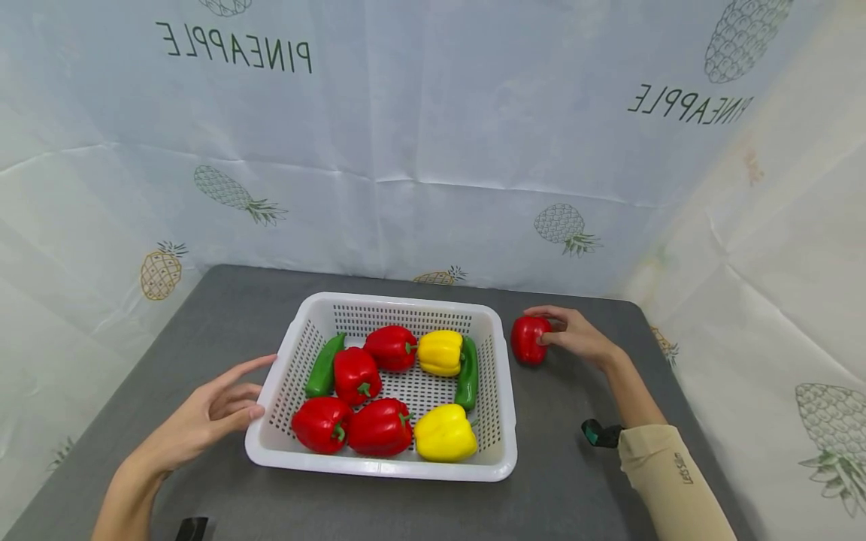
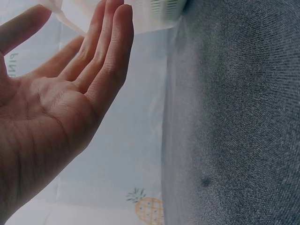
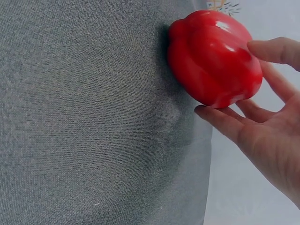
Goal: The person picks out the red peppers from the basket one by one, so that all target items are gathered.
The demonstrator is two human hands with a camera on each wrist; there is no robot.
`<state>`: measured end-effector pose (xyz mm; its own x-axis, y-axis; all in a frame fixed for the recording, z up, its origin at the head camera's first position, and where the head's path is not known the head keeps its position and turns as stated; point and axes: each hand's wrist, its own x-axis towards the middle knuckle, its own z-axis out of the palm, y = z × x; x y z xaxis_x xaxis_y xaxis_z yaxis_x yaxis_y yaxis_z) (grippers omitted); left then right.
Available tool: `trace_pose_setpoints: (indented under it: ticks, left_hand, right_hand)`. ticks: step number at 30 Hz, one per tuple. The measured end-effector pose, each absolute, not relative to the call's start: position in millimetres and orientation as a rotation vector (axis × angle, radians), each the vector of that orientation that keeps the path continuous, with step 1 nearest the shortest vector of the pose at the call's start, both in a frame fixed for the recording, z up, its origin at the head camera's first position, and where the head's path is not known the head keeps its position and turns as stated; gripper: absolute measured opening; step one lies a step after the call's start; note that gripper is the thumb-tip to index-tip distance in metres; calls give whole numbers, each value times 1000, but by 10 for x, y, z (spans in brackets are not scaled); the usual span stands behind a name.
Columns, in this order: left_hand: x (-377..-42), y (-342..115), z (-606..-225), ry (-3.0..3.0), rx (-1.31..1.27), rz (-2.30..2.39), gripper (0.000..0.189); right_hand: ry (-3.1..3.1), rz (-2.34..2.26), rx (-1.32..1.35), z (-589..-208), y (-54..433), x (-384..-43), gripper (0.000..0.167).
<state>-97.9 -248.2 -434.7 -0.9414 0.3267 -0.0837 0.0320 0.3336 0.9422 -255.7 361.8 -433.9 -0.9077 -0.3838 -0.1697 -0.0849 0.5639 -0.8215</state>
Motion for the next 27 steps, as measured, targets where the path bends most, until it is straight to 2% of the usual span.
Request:
trace_pose_setpoints:
  ticks: [15, 27]
  left_hand:
    - [-962, -2498, -4365, 2308, 385, 1692, 77]
    - [-961, -2493, -4364, 2334, 347, 1662, 77]
  right_hand:
    - [2639, -1193, -386, -4202, 3568, -2427, 57]
    - [2695, -1205, -440, -3861, 3410, -2339, 57]
